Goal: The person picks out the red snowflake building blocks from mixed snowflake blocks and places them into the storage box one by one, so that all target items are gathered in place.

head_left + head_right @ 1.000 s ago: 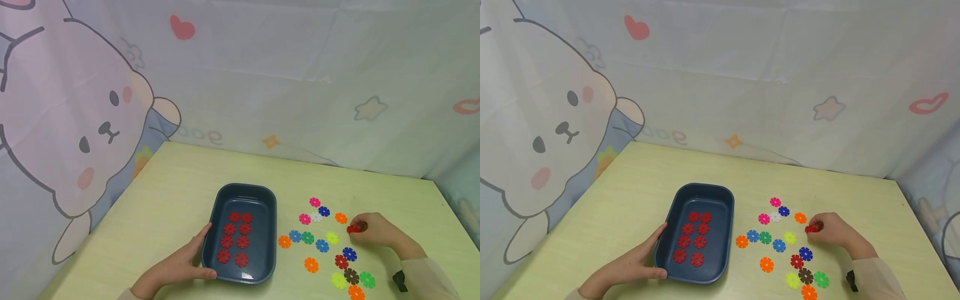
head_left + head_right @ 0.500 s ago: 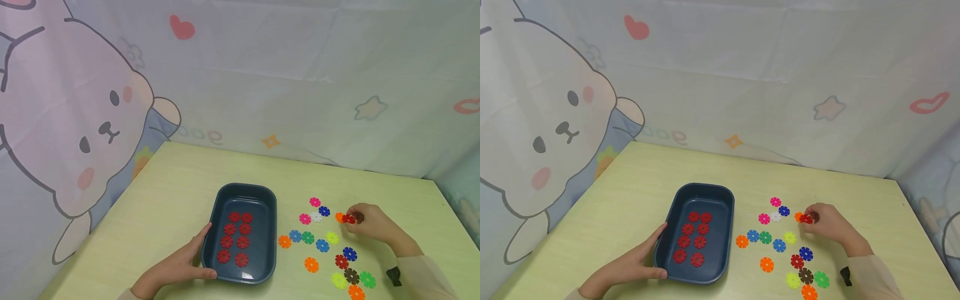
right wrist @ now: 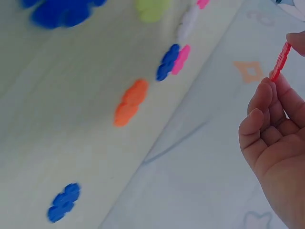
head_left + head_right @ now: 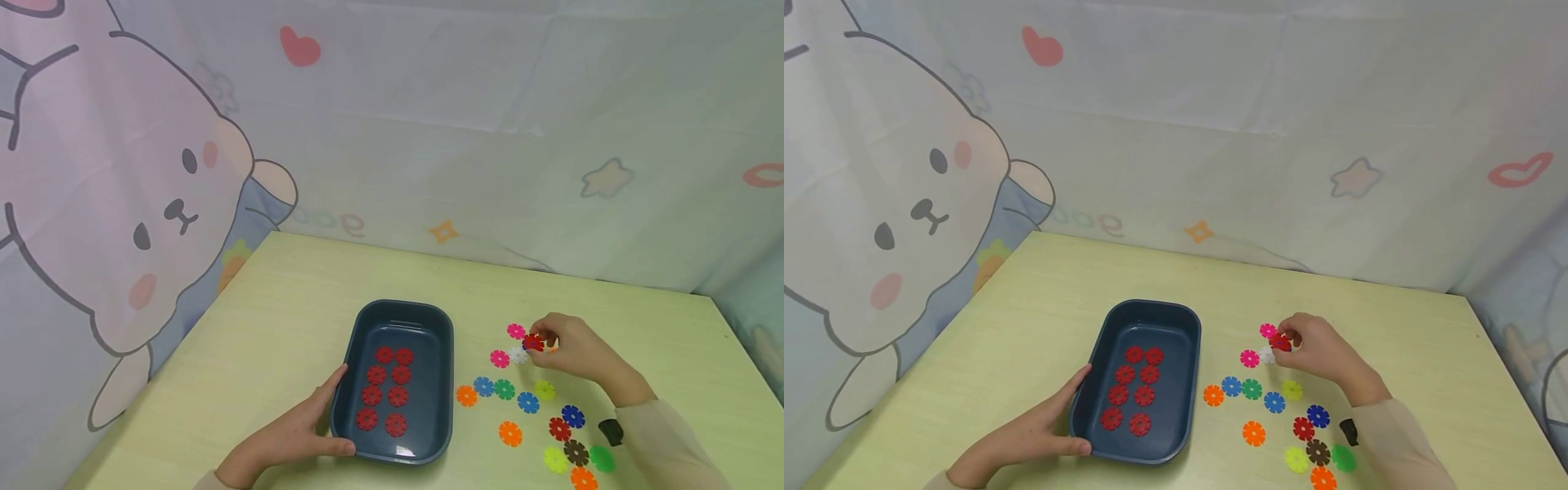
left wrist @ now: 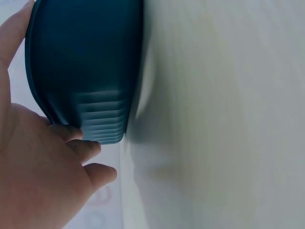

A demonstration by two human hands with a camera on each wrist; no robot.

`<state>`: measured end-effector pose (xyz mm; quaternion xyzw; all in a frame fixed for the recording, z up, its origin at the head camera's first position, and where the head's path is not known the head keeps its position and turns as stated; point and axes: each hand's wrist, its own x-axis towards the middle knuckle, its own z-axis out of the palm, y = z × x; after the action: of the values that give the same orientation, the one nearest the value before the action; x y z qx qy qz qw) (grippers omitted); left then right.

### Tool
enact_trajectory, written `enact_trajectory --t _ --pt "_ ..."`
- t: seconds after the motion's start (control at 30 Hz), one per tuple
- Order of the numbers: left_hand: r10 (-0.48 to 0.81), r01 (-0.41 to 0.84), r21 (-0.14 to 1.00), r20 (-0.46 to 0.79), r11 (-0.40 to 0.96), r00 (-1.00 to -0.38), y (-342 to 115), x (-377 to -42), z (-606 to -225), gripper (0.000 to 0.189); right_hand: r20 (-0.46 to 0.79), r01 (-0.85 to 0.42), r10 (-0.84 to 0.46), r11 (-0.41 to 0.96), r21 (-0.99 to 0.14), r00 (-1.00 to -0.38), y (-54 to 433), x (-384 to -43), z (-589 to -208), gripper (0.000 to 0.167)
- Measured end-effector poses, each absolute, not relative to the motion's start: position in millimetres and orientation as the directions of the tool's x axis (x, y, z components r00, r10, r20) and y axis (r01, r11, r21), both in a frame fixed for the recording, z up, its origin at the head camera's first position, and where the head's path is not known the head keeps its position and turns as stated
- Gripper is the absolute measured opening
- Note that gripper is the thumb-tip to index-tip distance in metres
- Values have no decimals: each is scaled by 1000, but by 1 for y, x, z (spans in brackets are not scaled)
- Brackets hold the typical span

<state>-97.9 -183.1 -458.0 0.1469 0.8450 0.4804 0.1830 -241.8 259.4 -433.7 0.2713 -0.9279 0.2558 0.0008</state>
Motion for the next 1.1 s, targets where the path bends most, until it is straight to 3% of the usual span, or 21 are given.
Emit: enact_trajectory --t 0.53,1.1 --pt "432 79 865 -167 496 -886 -184 -98 -457 111 270 -678 -639 565 -470 -720 195 -249 -415 21" --pt "439 91 865 -157 493 -884 -185 -100 -460 111 247 -723 -703 530 -444 -667 127 -258 -413 23"
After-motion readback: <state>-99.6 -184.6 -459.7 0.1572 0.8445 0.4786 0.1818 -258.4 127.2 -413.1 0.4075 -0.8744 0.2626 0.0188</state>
